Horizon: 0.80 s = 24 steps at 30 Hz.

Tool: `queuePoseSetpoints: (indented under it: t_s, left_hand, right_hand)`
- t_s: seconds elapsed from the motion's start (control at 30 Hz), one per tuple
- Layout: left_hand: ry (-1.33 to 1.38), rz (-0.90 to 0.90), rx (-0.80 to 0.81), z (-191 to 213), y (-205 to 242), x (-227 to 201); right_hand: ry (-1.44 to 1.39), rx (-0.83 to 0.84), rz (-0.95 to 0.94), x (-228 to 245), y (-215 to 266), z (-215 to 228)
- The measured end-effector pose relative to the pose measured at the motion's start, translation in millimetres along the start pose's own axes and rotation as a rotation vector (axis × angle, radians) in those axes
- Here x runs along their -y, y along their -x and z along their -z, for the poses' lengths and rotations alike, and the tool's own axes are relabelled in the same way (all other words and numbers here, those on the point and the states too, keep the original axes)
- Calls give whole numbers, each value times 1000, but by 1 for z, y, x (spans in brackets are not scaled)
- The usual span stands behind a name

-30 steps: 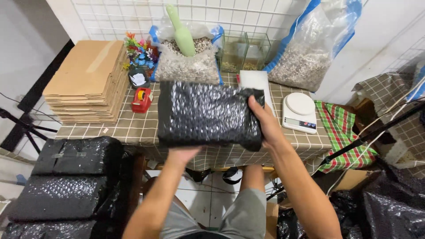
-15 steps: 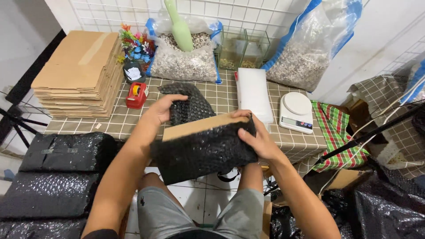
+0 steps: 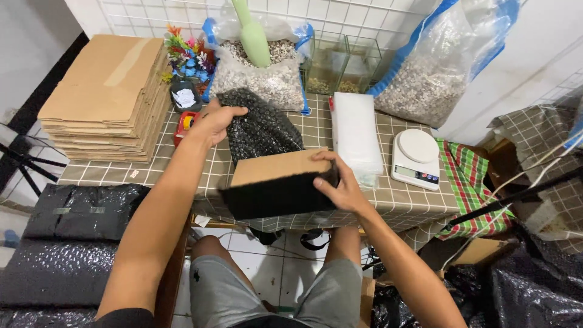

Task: The person wraps a rectangular item in black bubble wrap, folds the edges, and seals the package with clear packing tape. The wrapped package is placed on the table next to other similar packages.

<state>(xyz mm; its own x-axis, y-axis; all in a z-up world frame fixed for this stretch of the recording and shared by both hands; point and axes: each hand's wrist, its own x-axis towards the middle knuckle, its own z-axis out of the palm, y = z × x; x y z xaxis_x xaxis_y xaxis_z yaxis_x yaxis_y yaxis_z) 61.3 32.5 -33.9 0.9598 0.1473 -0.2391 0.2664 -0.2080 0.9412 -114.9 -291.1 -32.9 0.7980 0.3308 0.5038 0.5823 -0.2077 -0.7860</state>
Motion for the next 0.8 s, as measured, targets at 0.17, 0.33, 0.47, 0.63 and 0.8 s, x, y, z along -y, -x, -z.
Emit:
queuePoseSetpoints:
  t_s: [0.17,0.33,0.47,0.63,0.8]
  left_hand:
    - [-19,-191,24,6,-68,47]
    - [34,-272,61,-17,-42,30]
    - [-162,-371,-18,-19,-48,22]
    - [-333,-342,-72,-21,24,-22]
    - [-584,-924,118,-52,141,-36]
  right_hand:
    - [-196,-37,-210,-41,-10,6]
    - [-334,-81,-423,-56,-19,-2]
    - [-391,-105,-796,-47,-39,-1]
    - [-439,-130,-968,-55,-54,-3]
    - [-416,-127,-969,-54,-54,-6]
